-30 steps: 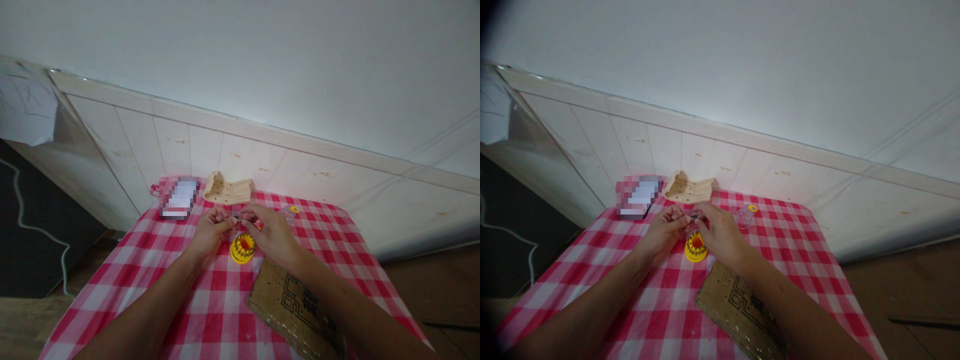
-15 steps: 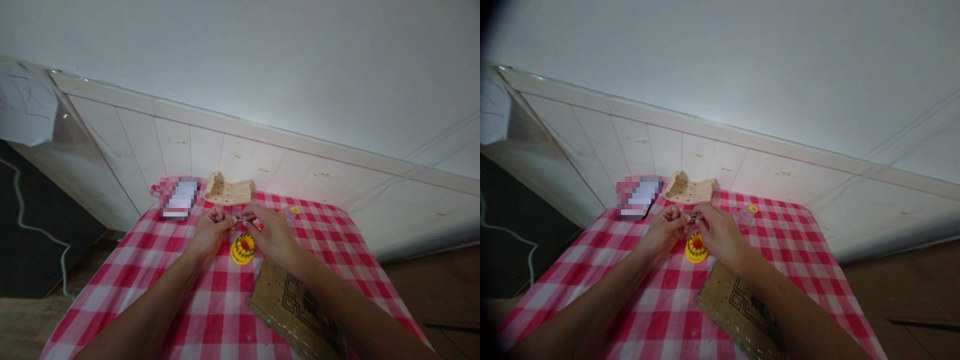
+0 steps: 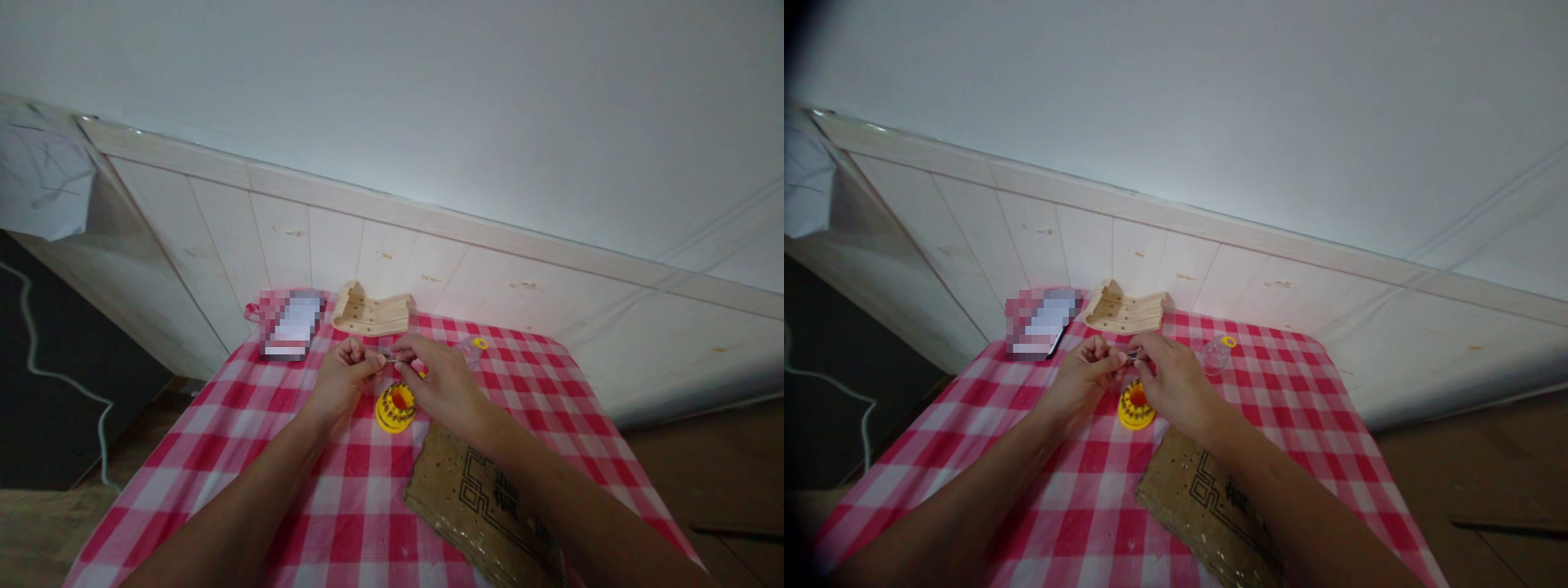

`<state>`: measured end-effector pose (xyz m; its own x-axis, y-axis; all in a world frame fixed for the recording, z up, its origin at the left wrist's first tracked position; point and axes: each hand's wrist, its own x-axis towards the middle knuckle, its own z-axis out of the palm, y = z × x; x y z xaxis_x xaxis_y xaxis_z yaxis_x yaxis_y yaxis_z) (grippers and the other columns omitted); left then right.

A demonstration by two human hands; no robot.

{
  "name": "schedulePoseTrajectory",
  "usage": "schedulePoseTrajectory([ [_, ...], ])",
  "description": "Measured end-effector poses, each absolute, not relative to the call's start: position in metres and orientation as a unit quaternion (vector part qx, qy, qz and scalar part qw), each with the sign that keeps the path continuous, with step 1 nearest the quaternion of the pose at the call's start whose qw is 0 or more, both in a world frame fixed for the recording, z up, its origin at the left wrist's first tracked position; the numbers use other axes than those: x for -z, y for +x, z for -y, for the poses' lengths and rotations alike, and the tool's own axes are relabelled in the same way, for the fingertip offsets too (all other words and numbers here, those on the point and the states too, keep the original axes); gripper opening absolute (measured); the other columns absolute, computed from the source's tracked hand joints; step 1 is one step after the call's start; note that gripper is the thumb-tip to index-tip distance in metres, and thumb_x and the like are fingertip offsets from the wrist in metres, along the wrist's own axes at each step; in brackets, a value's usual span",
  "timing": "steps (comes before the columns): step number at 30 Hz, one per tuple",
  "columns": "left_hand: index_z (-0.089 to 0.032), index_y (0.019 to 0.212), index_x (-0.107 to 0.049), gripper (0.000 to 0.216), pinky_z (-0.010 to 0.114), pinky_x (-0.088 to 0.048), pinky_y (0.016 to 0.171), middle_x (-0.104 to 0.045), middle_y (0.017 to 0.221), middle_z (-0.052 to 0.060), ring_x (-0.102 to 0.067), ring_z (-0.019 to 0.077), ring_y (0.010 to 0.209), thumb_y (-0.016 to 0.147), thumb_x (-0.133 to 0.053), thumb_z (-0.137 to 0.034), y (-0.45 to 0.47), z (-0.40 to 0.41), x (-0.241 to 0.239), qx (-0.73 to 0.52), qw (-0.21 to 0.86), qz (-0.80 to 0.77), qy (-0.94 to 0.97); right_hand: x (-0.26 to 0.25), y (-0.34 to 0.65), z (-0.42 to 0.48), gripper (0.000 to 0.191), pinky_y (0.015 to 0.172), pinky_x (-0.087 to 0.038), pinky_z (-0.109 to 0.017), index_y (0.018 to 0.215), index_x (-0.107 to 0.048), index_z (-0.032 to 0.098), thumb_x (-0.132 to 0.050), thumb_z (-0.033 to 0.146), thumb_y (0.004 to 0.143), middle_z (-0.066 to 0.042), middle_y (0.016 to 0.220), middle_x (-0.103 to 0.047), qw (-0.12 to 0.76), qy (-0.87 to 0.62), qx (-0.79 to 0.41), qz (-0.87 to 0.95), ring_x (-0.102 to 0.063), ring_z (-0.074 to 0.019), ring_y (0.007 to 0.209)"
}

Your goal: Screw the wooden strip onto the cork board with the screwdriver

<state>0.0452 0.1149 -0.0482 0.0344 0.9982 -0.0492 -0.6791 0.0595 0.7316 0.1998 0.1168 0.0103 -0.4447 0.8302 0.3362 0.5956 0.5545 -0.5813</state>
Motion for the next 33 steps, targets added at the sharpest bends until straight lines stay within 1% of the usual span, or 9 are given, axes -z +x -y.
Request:
schedulePoseTrajectory([
  [4,-0.02,0.063,-0.036,0.052,0.019,-0.038,0.051,-0.057,0.053,-0.007,-0.053,0.008,0.048,0.056,-0.088,-0.019,0.046,-0.116,0.05,-0.633,0.662,-0.296,0.271,-0.011,0.199,-0.118,0.034,0.072,-0.055,-0.033,0.108,-0.065,0.021,-0.054,0.003,0.081,-0.005,0.091,-0.073,0.296,-0.452,-0.2,0.818,-0.068,-0.0188,0.08],
  [7,-0.019,0.063,-0.039,0.05,0.019,-0.04,0.052,-0.058,0.054,-0.007,-0.054,0.0081,0.05,0.056,-0.089,-0.019,0.045,-0.117,0.052,-0.638,0.664,-0.295,0.255,-0.013,0.202,-0.118,0.04,0.073,-0.054,-0.035,0.106,-0.067,0.021,-0.047,-0.002,0.08,-0.007,0.094,-0.068,0.281,-0.421,-0.159,0.848,-0.066,-0.0206,0.085],
  [12,-0.018,0.064,-0.043,0.046,0.018,-0.042,0.053,-0.063,0.059,-0.004,-0.058,0.0088,0.053,0.058,-0.089,-0.019,0.044,-0.116,0.056,-0.63,0.678,-0.29,0.242,-0.022,0.212,-0.109,0.028,0.07,-0.052,-0.035,0.096,-0.064,0.02,-0.043,0.005,0.089,-0.008,0.09,-0.064,0.318,-0.407,-0.125,0.847,-0.063,-0.0214,0.084],
  [14,-0.018,0.064,-0.042,0.048,0.018,-0.042,0.053,-0.064,0.06,-0.004,-0.058,0.0088,0.053,0.057,-0.09,-0.019,0.044,-0.116,0.056,-0.63,0.679,-0.291,0.241,-0.025,0.213,-0.104,0.02,0.067,-0.051,-0.033,0.095,-0.061,0.021,-0.044,0.011,0.092,-0.006,0.085,-0.066,0.325,-0.43,-0.153,0.828,-0.064,-0.0195,0.077],
  [17,-0.018,0.064,-0.042,0.049,0.018,-0.042,0.052,-0.062,0.059,-0.005,-0.058,0.0088,0.054,0.056,-0.091,-0.019,0.044,-0.115,0.055,-0.63,0.679,-0.294,0.237,-0.029,0.213,-0.096,0.011,0.058,-0.048,-0.029,0.094,-0.057,0.022,-0.049,0.016,0.092,-0.001,0.075,-0.068,0.317,-0.463,-0.217,0.799,-0.064,-0.0163,0.064],
  [19,-0.018,0.063,-0.042,0.05,0.018,-0.043,0.052,-0.063,0.06,-0.004,-0.058,0.0089,0.054,0.055,-0.091,-0.019,0.045,-0.115,0.054,-0.629,0.679,-0.297,0.235,-0.032,0.211,-0.092,0.009,0.061,-0.049,-0.029,0.092,-0.059,0.022,-0.053,0.016,0.088,-0.002,0.079,-0.07,0.315,-0.462,-0.22,0.799,-0.066,-0.0168,0.069],
  [22,-0.018,0.064,-0.042,0.049,0.018,-0.043,0.051,-0.065,0.061,-0.003,-0.058,0.0092,0.053,0.055,-0.09,-0.02,0.045,-0.115,0.054,-0.626,0.679,-0.301,0.24,-0.036,0.209,-0.086,0.009,0.073,-0.05,-0.033,0.086,-0.063,0.022,-0.058,0.015,0.084,-0.004,0.088,-0.072,0.321,-0.446,-0.185,0.815,-0.067,-0.0193,0.083],
  [27,-0.018,0.064,-0.042,0.049,0.017,-0.043,0.051,-0.062,0.057,-0.005,-0.058,0.0084,0.052,0.055,-0.09,-0.019,0.044,-0.115,0.052,-0.629,0.68,-0.298,0.23,-0.037,0.204,-0.079,0.014,0.064,-0.047,-0.028,0.083,-0.065,0.022,-0.06,0.008,0.082,0.0,0.077,-0.07,0.298,-0.459,-0.244,0.801,-0.063,-0.0145,0.067],
  [33,-0.018,0.064,-0.041,0.05,0.018,-0.043,0.05,-0.059,0.057,-0.006,-0.058,0.0088,0.052,0.054,-0.09,-0.019,0.044,-0.115,0.05,-0.625,0.683,-0.303,0.227,-0.029,0.201,-0.079,0.01,0.071,-0.047,-0.033,0.077,-0.071,0.021,-0.07,0.013,0.083,-0.003,0.077,-0.066,0.297,-0.449,-0.191,0.821,-0.061,-0.0192,0.078],
])
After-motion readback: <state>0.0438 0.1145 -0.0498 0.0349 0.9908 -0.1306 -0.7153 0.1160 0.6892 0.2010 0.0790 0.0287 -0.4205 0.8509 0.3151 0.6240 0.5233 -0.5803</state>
